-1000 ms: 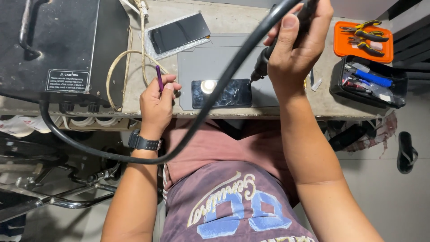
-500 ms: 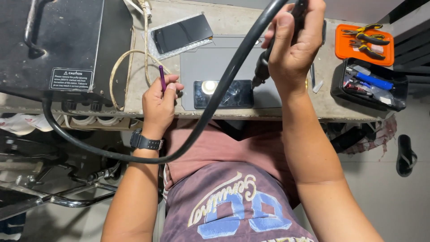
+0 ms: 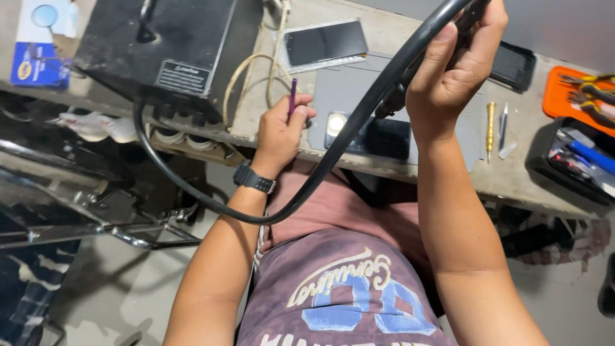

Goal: Removing a damaged screen from a smartphone using a heat gun and prying tools on a repair bench.

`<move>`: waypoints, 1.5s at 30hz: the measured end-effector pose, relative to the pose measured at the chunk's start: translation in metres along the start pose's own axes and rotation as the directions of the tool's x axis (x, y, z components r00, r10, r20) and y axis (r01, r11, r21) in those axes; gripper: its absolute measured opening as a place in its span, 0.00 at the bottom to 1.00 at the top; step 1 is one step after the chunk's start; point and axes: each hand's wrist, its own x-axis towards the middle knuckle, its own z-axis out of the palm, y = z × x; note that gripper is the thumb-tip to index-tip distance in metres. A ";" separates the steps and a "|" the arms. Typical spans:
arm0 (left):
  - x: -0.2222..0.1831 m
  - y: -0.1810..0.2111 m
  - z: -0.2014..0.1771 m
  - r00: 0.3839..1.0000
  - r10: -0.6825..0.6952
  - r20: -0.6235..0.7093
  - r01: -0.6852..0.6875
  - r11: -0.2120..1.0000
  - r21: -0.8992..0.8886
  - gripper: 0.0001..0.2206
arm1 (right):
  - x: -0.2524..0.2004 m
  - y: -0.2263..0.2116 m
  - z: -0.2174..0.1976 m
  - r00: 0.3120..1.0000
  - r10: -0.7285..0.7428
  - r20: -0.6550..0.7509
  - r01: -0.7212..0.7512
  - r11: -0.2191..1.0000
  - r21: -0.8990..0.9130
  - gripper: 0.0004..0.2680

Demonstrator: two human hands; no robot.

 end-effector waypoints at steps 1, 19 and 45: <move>0.000 0.001 0.000 1.000 -0.003 -0.012 0.003 1.000 0.006 0.13 | -0.001 -0.002 0.007 1.000 0.000 0.006 0.000 1.000 0.012 0.15; 0.000 0.004 -0.004 0.989 -0.141 -0.046 0.132 0.978 -0.163 0.13 | -0.002 -0.032 0.072 0.996 0.032 0.081 -0.053 0.961 0.271 0.09; -0.006 0.013 -0.009 0.999 -0.046 -0.002 0.046 0.998 0.042 0.12 | 0.017 -0.029 -0.049 0.992 0.124 0.003 -0.124 0.987 0.101 0.06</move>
